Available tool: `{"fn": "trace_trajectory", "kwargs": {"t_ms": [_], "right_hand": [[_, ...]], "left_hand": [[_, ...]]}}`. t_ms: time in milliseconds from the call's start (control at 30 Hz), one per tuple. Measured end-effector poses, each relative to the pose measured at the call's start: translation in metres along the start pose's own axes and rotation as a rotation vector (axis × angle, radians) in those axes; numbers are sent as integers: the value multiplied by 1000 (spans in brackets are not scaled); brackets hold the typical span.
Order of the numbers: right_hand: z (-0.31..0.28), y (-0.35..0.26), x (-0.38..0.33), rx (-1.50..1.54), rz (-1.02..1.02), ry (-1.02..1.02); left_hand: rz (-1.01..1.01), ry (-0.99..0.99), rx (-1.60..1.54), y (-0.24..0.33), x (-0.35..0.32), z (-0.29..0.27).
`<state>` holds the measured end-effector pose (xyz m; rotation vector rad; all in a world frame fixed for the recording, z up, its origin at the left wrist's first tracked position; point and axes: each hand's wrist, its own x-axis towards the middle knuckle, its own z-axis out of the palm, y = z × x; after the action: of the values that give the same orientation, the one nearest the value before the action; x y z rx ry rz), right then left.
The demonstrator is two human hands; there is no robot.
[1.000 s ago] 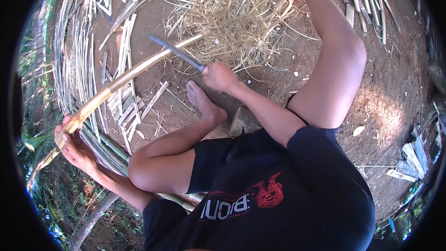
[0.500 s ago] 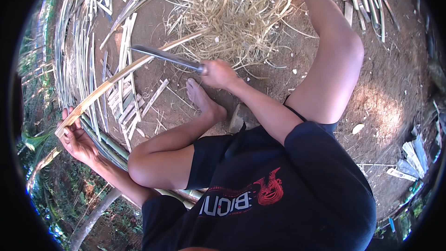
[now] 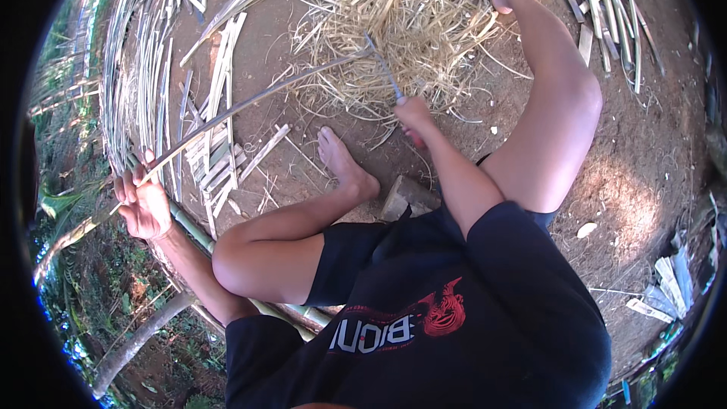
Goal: The person sits on the ground and uses a machete to split long bamboo poles into thin strips. They hold the bamboo with one hand and repeatedly strike it with the machete to separate the material, creating a pile of bamboo shavings and strips.
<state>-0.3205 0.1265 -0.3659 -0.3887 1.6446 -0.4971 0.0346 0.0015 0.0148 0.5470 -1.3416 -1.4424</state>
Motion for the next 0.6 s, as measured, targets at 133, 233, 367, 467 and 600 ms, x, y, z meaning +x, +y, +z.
{"fn": "trace_trajectory", "kwargs": {"t_ms": [133, 233, 367, 467, 600], "right_hand": [[4, -27, -35, 63, -167, -65], [31, -51, -76, -263, -568, -47], [49, -31, -64, -332, -569, 51], [17, 1, -18, -38, -81, -23], [0, -23, -23, 4, -259, -52]], "left_hand": [[8, 143, -69, -5, 9, 16], [7, 206, -36, -1, 7, 25], [-125, 113, -174, 0, 10, 4], [-108, 104, -227, 10, 2, -34], [9, 315, -76, -5, 3, 9]]}}
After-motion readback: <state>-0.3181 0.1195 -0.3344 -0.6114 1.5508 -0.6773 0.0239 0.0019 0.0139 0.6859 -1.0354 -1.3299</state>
